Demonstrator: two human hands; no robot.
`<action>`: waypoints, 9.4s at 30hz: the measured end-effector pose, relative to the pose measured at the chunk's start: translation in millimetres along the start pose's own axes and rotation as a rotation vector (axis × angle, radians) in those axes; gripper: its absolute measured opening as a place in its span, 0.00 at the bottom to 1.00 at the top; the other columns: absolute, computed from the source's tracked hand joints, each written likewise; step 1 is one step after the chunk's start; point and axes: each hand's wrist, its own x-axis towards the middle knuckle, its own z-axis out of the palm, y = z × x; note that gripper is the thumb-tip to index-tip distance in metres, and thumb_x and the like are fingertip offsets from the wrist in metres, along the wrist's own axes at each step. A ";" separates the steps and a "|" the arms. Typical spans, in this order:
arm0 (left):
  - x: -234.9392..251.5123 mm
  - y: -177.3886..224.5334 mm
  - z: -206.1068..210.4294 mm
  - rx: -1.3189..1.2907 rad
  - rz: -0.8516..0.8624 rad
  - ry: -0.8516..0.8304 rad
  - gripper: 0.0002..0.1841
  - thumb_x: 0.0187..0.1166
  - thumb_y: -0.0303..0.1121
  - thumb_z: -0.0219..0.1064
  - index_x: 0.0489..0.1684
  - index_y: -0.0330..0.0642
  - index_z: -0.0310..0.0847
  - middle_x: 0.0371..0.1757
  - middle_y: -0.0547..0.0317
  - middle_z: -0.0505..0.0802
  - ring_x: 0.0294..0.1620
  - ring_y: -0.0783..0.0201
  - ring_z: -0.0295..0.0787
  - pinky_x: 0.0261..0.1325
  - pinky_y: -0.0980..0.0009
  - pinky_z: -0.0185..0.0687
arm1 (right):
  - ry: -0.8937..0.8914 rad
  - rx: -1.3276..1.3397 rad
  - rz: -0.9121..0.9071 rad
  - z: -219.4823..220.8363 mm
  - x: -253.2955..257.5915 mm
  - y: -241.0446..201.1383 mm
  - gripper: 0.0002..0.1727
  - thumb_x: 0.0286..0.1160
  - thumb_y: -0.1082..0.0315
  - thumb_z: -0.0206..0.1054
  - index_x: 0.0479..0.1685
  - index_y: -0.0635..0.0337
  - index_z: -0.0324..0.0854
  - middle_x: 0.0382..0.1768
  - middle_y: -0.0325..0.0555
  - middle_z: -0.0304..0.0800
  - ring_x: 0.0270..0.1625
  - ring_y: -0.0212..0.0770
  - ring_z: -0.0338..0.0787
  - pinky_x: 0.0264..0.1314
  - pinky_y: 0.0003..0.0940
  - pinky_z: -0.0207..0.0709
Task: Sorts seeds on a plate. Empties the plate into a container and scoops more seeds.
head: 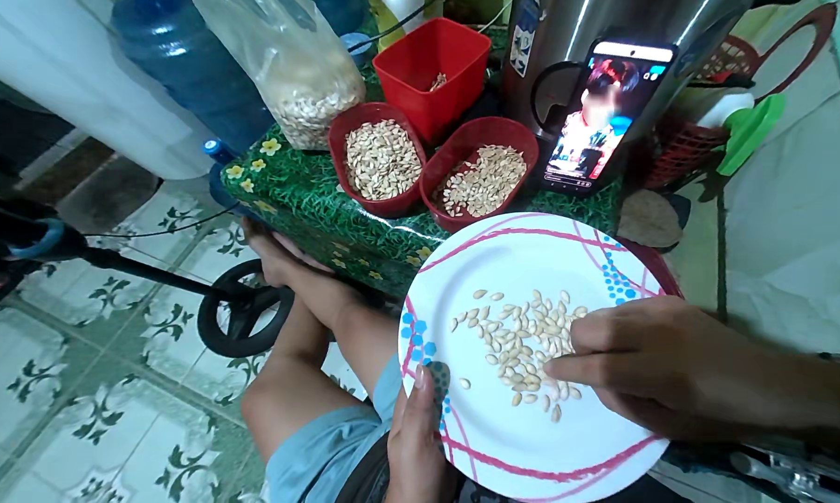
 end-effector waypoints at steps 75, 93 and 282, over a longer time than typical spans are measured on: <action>-6.9 9.1 7.2 0.060 0.029 0.075 0.17 0.95 0.37 0.41 0.61 0.45 0.77 0.47 0.68 0.96 0.50 0.74 0.94 0.58 0.72 0.91 | 0.055 -0.116 0.212 -4.5 0.1 5.3 0.16 0.86 0.60 0.56 0.55 0.52 0.90 0.35 0.40 0.85 0.32 0.35 0.83 0.28 0.29 0.75; -8.9 6.0 4.7 0.074 -0.010 -0.030 0.16 0.94 0.41 0.46 0.63 0.45 0.77 0.50 0.65 0.96 0.53 0.72 0.94 0.61 0.70 0.90 | -0.025 -0.268 0.167 0.1 4.3 0.5 0.12 0.79 0.66 0.56 0.31 0.55 0.83 0.31 0.43 0.83 0.29 0.42 0.85 0.21 0.35 0.72; -11.4 22.1 -26.8 0.015 -0.037 0.120 0.19 0.94 0.34 0.36 0.65 0.38 0.72 0.45 0.63 0.96 0.48 0.72 0.95 0.54 0.71 0.93 | 0.098 -0.391 0.332 -45.5 103.5 34.0 0.15 0.84 0.73 0.61 0.60 0.57 0.91 0.58 0.52 0.92 0.58 0.52 0.93 0.60 0.54 0.85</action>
